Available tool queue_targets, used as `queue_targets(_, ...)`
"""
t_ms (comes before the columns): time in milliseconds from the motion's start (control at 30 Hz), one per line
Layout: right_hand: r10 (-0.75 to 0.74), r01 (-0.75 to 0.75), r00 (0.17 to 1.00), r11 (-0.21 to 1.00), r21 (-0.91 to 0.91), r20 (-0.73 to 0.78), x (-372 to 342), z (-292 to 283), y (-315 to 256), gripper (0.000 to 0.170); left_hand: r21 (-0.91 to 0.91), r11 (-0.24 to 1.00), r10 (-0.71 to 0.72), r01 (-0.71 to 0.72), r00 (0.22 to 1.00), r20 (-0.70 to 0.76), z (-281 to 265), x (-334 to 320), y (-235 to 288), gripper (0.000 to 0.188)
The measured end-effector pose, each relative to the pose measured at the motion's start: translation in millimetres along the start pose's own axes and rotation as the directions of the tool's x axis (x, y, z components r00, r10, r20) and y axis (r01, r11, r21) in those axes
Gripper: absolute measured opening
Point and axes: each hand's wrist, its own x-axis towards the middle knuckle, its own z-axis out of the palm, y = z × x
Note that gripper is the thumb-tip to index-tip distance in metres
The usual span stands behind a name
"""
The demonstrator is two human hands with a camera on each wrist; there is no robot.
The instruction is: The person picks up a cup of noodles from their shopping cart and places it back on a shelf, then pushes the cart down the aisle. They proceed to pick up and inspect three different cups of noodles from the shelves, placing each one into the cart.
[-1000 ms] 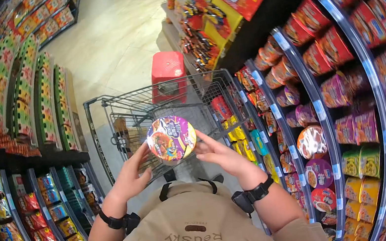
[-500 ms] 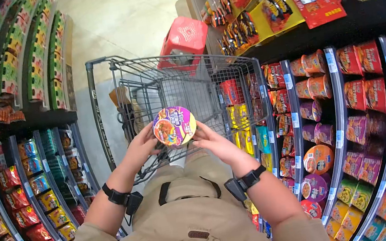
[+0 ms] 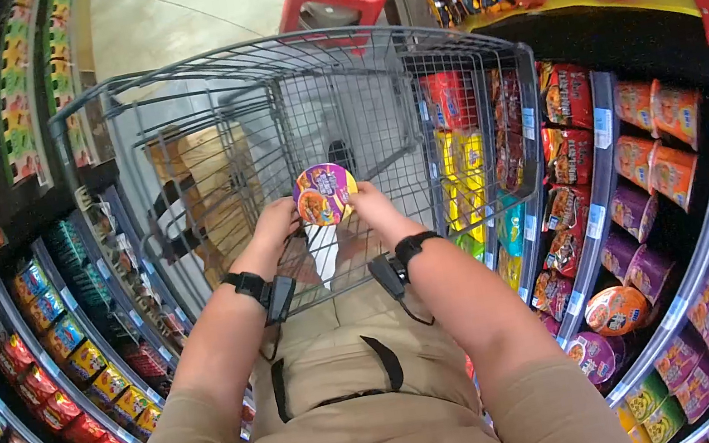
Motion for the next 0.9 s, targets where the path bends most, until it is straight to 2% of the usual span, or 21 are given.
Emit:
queue_targets(33, -0.008, 0.007, 1.0, 0.993, -0.12, -0.01, 17.6, -5.7, 8.4, 0.053, 0.067, 0.997, -0.028, 0.031, 0.999, -0.039, 4.5, 7.8, -4.6, 0.031)
queue_targets(67, 0.009, -0.01, 1.0, 0.993, -0.116, -0.008, 31.7, -7.8, 18.7, 0.053, 0.132, 0.989, -0.05, 0.06, 0.996, -0.078, 8.5, 15.8, -7.4, 0.031)
queue_targets(133, -0.155, 0.15, 0.988, 0.935, -0.322, 0.011, 68.6, -11.4, 54.3, 0.052, 0.187, 0.977, -0.092, 0.107, 0.992, -0.086, 8.2, 38.8, -25.3, 0.032)
queue_targets(167, -0.138, 0.129, 0.99, 0.945, -0.301, -0.011, 80.7, -8.8, 69.0, 0.054, 0.283, 0.957, -0.03, 0.067, 0.991, -0.134, 7.2, 52.9, -42.4, 0.038)
queue_targets(200, -0.13, 0.121, 0.991, 0.947, -0.298, -0.009, 80.1, -6.0, 68.3, 0.054, 0.378, 0.925, 0.038, 0.031, 0.984, -0.174, 4.4, 68.3, -61.6, 0.044)
queue_targets(267, -0.094, 0.073, 0.995, 0.873, -0.482, -0.02, 73.7, -0.9, 59.9, 0.056, 0.426, 0.904, 0.029, 0.037, 0.989, -0.148, 0.5, 81.5, -79.7, 0.044)
queue_targets(333, -0.098, 0.066, 0.994, 0.885, -0.46, -0.046, 73.4, 2.6, 54.7, 0.057, 0.42, 0.907, -0.01, 0.026, 0.999, -0.04, 11.0, 56.5, -57.1, 0.042)
queue_targets(400, -0.015, 0.008, 1.0, 0.839, -0.545, -0.009, 73.6, 2.7, 42.2, 0.059, 0.409, 0.911, -0.028, 0.056, 0.997, -0.075, 9.7, 66.7, -68.2, 0.039)
queue_targets(467, -0.031, 0.015, 0.999, 0.811, -0.585, -0.017, 72.0, 2.1, 33.3, 0.061, 0.61, 0.79, 0.058, 0.07, 0.981, -0.187, 5.8, 79.0, -78.6, 0.044)
queue_targets(500, -0.053, 0.025, 0.998, 0.778, -0.628, -0.026, 74.8, 1.1, 34.5, 0.064, 0.612, 0.788, 0.056, 0.073, 0.98, -0.189, 8.3, 80.8, -75.5, 0.044)
queue_targets(533, -0.051, 0.025, 0.998, 0.78, -0.626, -0.024, 77.7, 1.1, 35.9, 0.064, 0.561, 0.819, 0.059, 0.121, 0.955, -0.291, 12.2, 82.2, -73.4, 0.049)
queue_targets(567, -0.111, 0.048, 0.992, 0.768, -0.639, -0.059, 79.8, 1.5, 37.9, 0.063, 0.504, 0.848, 0.055, 0.163, 0.919, -0.391, 15.3, 82.8, -71.8, 0.054)
queue_targets(600, -0.17, 0.069, 0.981, 0.754, -0.653, -0.093, 77.5, 2.5, 35.8, 0.063, 0.505, 0.847, 0.051, 0.168, 0.919, -0.391, 16.0, 84.7, -72.5, 0.054)
queue_targets(633, -0.163, 0.062, 0.982, 0.757, -0.651, -0.095, 75.7, 0.1, 32.5, 0.063, 0.508, 0.854, 0.113, 0.111, 0.914, -0.389, 17.3, 86.6, -73.2, 0.058)
queue_targets(667, -0.109, 0.074, 0.994, 0.794, -0.603, -0.021, 77.2, -4.8, 25.5, 0.063, 0.51, 0.859, 0.179, 0.049, 0.904, -0.388, 18.7, 89.2, -72.5, 0.062)
queue_targets(700, -0.062, 0.083, 0.996, 0.828, -0.554, 0.057, 79.1, -8.3, 21.5, 0.063, 0.51, 0.859, 0.18, 0.047, 0.904, -0.387, 18.1, 92.3, -72.4, 0.062)
queue_targets(767, -0.049, 0.065, 0.998, 0.836, -0.545, 0.043, 82.3, -7.7, 23.6, 0.062, 0.622, 0.78, 0.137, 0.071, 0.95, -0.281, 14.5, 97.1, -70.8, 0.059)
queue_targets(833, -0.041, 0.056, 0.998, 0.842, -0.536, 0.04, 85.1, -5.8, 23.2, 0.06, 0.611, 0.786, 0.114, 0.092, 0.95, -0.289, 13.7, 93.6, -64.7, 0.059)
queue_targets(900, -0.056, 0.102, 0.992, 0.874, -0.474, 0.109, 87.2, -5.6, 25.7, 0.056, 0.594, 0.794, 0.076, 0.125, 0.95, -0.302, 11.1, 89.2, -65.4, 0.057)
